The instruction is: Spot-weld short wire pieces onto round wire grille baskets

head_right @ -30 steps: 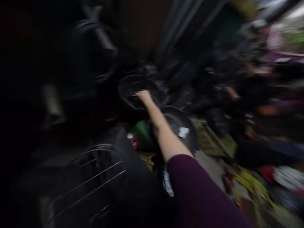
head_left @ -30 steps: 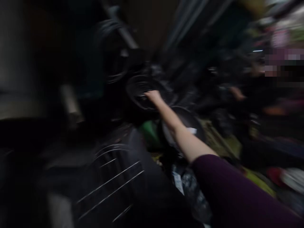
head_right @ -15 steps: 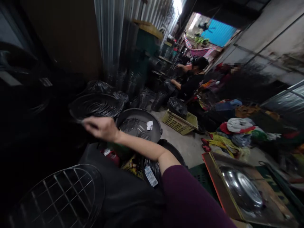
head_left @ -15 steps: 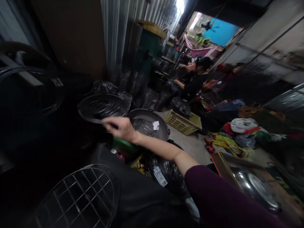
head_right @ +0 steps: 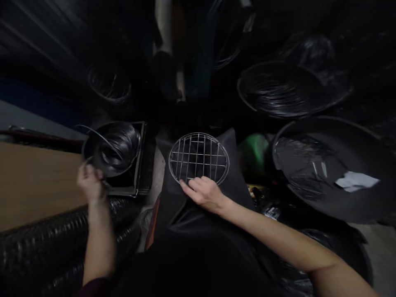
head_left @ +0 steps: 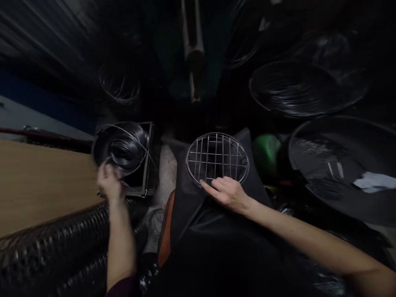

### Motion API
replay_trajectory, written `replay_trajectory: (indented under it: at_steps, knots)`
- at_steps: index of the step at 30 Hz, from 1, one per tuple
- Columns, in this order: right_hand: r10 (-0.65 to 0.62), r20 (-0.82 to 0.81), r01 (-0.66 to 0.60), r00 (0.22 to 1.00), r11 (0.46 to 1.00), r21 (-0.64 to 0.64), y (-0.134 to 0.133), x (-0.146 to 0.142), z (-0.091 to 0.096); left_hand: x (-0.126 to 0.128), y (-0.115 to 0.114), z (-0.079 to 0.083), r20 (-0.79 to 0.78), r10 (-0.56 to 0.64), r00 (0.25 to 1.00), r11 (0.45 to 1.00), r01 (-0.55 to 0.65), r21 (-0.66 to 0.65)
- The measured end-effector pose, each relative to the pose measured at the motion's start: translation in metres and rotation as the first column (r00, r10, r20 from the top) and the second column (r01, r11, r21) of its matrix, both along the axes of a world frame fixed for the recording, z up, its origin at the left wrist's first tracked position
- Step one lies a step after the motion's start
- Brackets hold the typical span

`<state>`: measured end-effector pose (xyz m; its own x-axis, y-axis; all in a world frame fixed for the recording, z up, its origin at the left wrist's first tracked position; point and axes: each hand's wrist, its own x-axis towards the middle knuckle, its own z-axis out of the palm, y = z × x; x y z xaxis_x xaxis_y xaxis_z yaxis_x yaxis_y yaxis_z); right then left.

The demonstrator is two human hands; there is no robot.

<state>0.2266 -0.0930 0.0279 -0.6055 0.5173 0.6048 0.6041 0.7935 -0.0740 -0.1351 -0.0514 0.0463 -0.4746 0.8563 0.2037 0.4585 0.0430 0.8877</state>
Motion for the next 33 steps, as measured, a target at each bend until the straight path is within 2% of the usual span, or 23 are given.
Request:
replay_trajectory:
  at_steps: [2, 3, 4, 7, 9, 10, 11, 12, 14, 15, 16, 18, 20, 22, 24, 26, 30, 33]
  knots:
    - [-0.006, 0.015, 0.007, 1.0, 1.0, -0.029, -0.006, -0.004, 0.001, 0.018, 0.007, -0.028, 0.138, -0.028, 0.99, 1.0, 0.03, -0.01]
    - [-0.007, 0.024, 0.009, 1.0, 0.998, -0.056, -0.009, -0.003, 0.004, 0.034, 0.017, -0.043, 0.211, -0.098, 0.973, 0.994, 0.105, -0.025]
    - [-0.003, 0.026, 0.006, 1.0, 0.996, -0.093, -0.012, -0.001, 0.008, 0.053, 0.03, -0.057, 0.264, -0.21, 0.941, 0.971, 0.233, -0.057]
    - [-0.028, -0.039, 0.02, 0.999, 0.984, -0.177, -0.02, 0.017, 0.021, 0.106, 0.069, -0.084, 0.308, -0.448, 0.839, 0.859, 0.5, -0.114]
    - [-0.187, -0.15, 0.147, 0.971, 0.959, -0.241, -0.021, 0.037, 0.022, 0.128, 0.089, -0.089, 0.259, -0.578, 0.774, 0.766, 0.624, -0.156]
    - [-0.331, -0.212, 0.256, 0.92, 0.914, -0.315, -0.021, 0.048, 0.019, 0.134, 0.097, -0.089, 0.225, -0.635, 0.739, 0.722, 0.671, -0.166]
    - [-0.495, -0.256, 0.364, 0.831, 0.83, -0.423, -0.019, 0.059, 0.014, 0.139, 0.103, -0.088, 0.197, -0.686, 0.701, 0.681, 0.713, -0.167]
    - [-0.647, -0.271, 0.436, 0.713, 0.712, -0.551, -0.017, 0.07, 0.005, 0.141, 0.109, -0.086, 0.178, -0.732, 0.658, 0.636, 0.753, -0.168]
    - [-0.839, -0.229, 0.426, 0.493, 0.463, -0.777, -0.011, 0.086, -0.017, 0.143, 0.119, -0.081, 0.177, -0.812, 0.556, 0.527, 0.829, -0.187]
    - [-0.88, -0.193, 0.369, 0.434, 0.369, -0.853, -0.008, 0.091, -0.029, 0.144, 0.123, -0.078, 0.185, -0.843, 0.505, 0.469, 0.859, -0.207]
    - [-0.897, -0.163, 0.301, 0.412, 0.302, -0.905, -0.006, 0.094, -0.04, 0.144, 0.127, -0.075, 0.19, -0.868, 0.459, 0.415, 0.88, -0.231]
    - [-0.897, -0.125, 0.204, 0.425, 0.229, -0.952, -0.002, 0.094, -0.059, 0.146, 0.134, -0.069, 0.171, -0.904, 0.393, 0.337, 0.898, -0.283]
    - [-0.886, -0.113, 0.2, 0.45, 0.224, -0.954, 0.001, 0.089, -0.068, 0.149, 0.139, -0.063, 0.12, -0.927, 0.356, 0.301, 0.895, -0.329]
    - [-0.877, -0.126, 0.228, 0.463, 0.256, -0.939, 0.002, 0.085, -0.071, 0.152, 0.141, -0.06, 0.062, -0.936, 0.347, 0.302, 0.881, -0.364]
    - [-0.873, -0.145, 0.239, 0.465, 0.281, -0.93, 0.002, 0.083, -0.071, 0.154, 0.141, -0.061, 0.014, -0.935, 0.356, 0.324, 0.867, -0.378]
    - [-0.875, -0.148, 0.24, 0.461, 0.284, -0.928, 0.002, 0.083, -0.073, 0.155, 0.14, -0.066, -0.02, -0.929, 0.369, 0.35, 0.861, -0.369]
    - [-0.887, -0.156, 0.263, 0.435, 0.291, -0.92, 0.004, 0.087, -0.08, 0.155, 0.136, -0.08, -0.049, -0.916, 0.398, 0.395, 0.871, -0.292]
    - [-0.875, -0.22, 0.174, 0.432, 0.32, -0.931, 0.006, 0.088, -0.081, 0.157, 0.132, -0.084, -0.021, -0.897, 0.441, 0.433, 0.87, -0.236]
